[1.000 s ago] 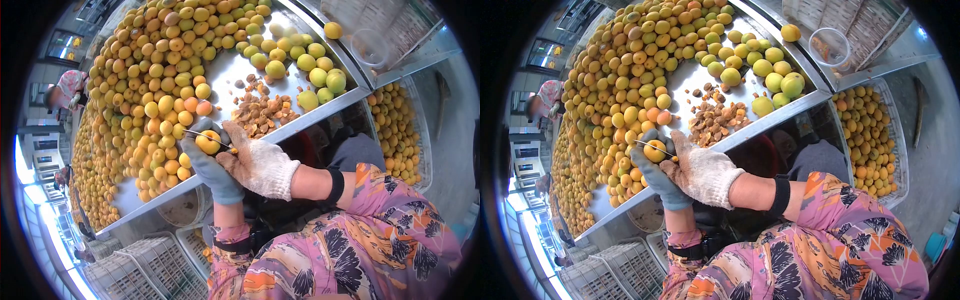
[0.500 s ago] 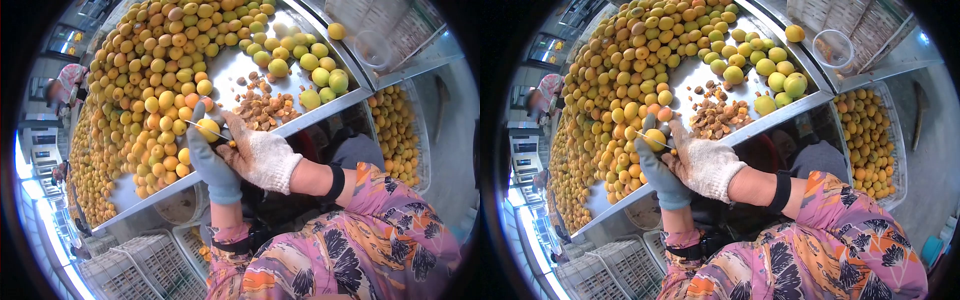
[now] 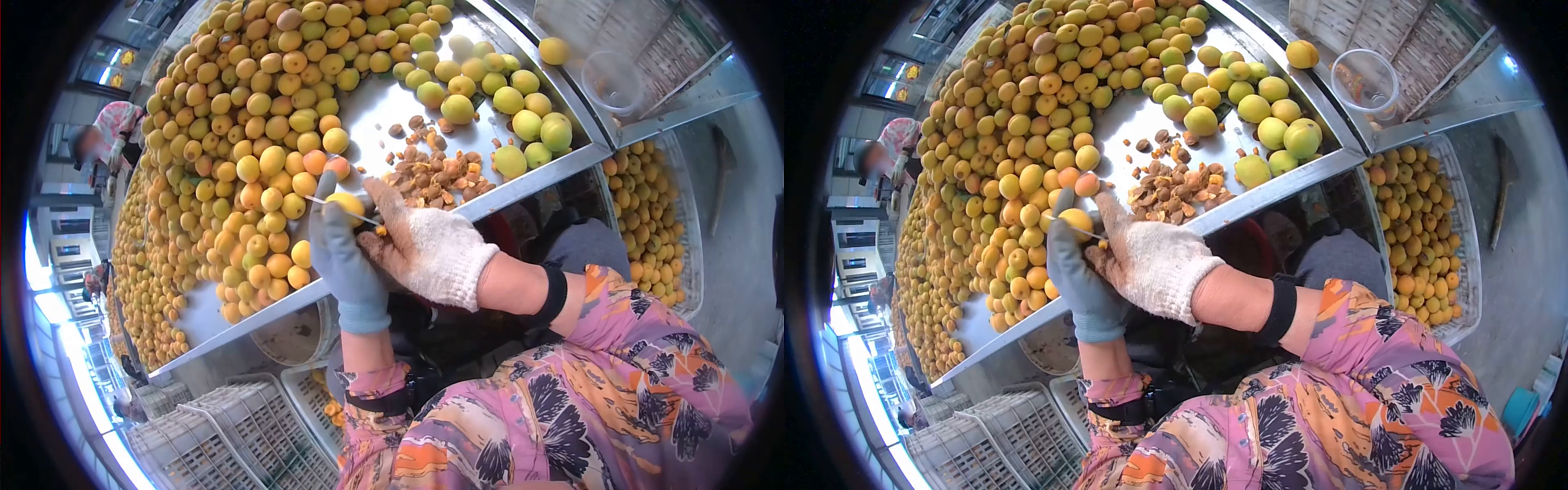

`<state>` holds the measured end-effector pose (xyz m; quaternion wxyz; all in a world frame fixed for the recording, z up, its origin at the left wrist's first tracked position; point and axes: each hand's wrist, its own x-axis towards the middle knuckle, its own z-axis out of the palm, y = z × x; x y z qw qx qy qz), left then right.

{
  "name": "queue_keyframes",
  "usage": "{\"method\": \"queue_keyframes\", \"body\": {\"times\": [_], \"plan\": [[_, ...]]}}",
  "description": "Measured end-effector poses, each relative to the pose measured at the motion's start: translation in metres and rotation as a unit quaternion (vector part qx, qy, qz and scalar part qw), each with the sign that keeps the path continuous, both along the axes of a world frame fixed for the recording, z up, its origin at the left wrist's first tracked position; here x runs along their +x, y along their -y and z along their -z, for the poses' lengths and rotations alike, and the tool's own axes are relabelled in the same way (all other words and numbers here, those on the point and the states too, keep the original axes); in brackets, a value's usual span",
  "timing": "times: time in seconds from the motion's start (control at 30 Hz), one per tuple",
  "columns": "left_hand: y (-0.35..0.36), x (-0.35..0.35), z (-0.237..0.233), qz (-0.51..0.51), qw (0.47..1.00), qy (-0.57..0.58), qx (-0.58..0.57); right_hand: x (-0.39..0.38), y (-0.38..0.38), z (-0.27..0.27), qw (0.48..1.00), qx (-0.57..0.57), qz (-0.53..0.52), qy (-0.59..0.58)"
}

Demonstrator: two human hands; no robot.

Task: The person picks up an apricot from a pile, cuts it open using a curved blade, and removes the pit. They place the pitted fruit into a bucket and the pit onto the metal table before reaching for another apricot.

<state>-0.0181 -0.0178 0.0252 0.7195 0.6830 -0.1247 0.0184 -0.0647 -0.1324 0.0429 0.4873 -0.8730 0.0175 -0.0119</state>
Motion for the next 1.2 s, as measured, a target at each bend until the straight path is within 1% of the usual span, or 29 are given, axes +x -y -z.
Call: {"method": "queue_keyframes", "body": {"times": [0.03,0.07,0.1,0.17,0.2,0.27,0.3,0.33,0.37,0.4,0.43,0.5,0.53,0.6,0.63,0.67,0.7,0.83,0.87,0.9,0.93,0.97,1.0,1.03,1.1,1.13,1.2], "plan": [[-0.008,0.001,0.002,0.032,0.992,-0.091,-0.082,-0.002,-0.002,0.0,1.0,-0.002,-0.01,-0.004],[-0.014,0.002,0.004,0.062,0.968,-0.182,-0.163,-0.002,-0.003,-0.001,1.0,-0.004,-0.02,-0.008],[-0.018,0.005,0.007,0.062,0.968,-0.182,-0.162,-0.002,-0.001,-0.003,1.0,-0.004,-0.02,-0.008],[-0.021,0.009,0.011,0.104,0.951,-0.243,-0.161,-0.001,0.003,-0.009,0.999,0.013,-0.021,-0.045],[-0.018,0.01,0.015,0.105,0.951,-0.243,-0.161,-0.001,0.005,-0.008,0.999,0.013,-0.02,-0.045],[-0.009,0.011,0.022,0.047,0.977,-0.178,-0.107,0.001,0.01,-0.007,0.998,0.0,-0.02,-0.053],[-0.012,0.012,0.02,0.05,0.977,-0.178,-0.107,0.002,0.011,-0.005,0.998,-0.001,-0.018,-0.053],[-0.019,0.012,0.017,0.064,0.99,0.034,0.118,0.002,0.011,-0.001,1.0,-0.006,-0.007,-0.027],[-0.022,0.012,0.013,0.073,0.908,0.244,0.332,0.002,0.011,0.001,1.0,-0.01,0.002,-0.001],[-0.006,0.006,-0.001,0.075,0.991,-0.091,0.06,0.002,0.012,0.0,1.0,-0.01,0.004,-0.002],[-0.001,0.004,-0.004,0.077,0.991,-0.091,0.06,0.001,0.013,-0.003,1.0,-0.022,0.0,-0.007],[0.003,0.003,-0.006,-0.001,0.995,0.002,0.103,0.0,0.014,-0.004,0.999,-0.033,-0.004,-0.013],[0.001,0.004,-0.005,-0.001,0.995,0.003,0.103,-0.001,0.013,-0.004,0.999,-0.043,-0.011,-0.012],[-0.006,0.006,-0.002,0.004,0.999,0.005,0.054,-0.002,0.012,-0.004,0.998,-0.052,-0.02,-0.01],[-0.005,0.006,0.0,0.003,0.999,0.005,0.054,-0.003,0.012,-0.005,0.998,-0.062,-0.027,-0.017],[-0.003,0.007,0.002,0.0,0.997,-0.062,-0.04,-0.003,0.011,-0.006,0.997,-0.073,-0.033,-0.024],[-0.002,0.008,0.004,-0.002,0.983,-0.128,-0.134,-0.004,0.012,-0.007,0.996,-0.073,-0.034,-0.024],[-0.014,0.01,0.011,0.0,0.986,-0.117,-0.116,-0.005,0.013,-0.004,0.996,-0.083,-0.033,-0.014],[-0.018,0.01,0.005,0.011,0.998,-0.054,0.039,-0.005,0.014,-0.002,0.996,-0.084,-0.032,-0.002],[-0.019,0.01,0.001,0.022,0.981,0.01,0.193,-0.004,0.014,0.0,0.996,-0.084,-0.032,-0.002],[-0.017,0.009,0.002,0.023,0.981,0.01,0.193,-0.004,0.014,0.001,0.995,-0.097,-0.031,-0.002],[-0.014,0.007,0.002,0.03,0.983,0.034,0.179,-0.004,0.014,0.001,0.993,-0.11,-0.031,-0.002],[-0.011,0.006,0.003,0.037,0.984,0.059,0.164,-0.004,0.014,0.001,0.993,-0.11,-0.03,-0.002],[-0.01,0.005,0.002,0.038,0.984,0.059,0.164,-0.004,0.015,0.0,0.994,-0.107,-0.028,-0.02],[-0.007,0.002,-0.003,0.064,0.993,-0.037,0.089,-0.003,0.016,-0.002,0.994,-0.104,-0.026,-0.037],[-0.006,0.0,-0.006,0.064,0.993,-0.037,0.089,-0.001,0.019,-0.004,0.993,-0.101,-0.03,-0.059],[-0.002,-0.003,-0.009,0.09,0.985,-0.03,0.143,0.0,0.021,-0.005,0.991,-0.098,-0.034,-0.081]]}}
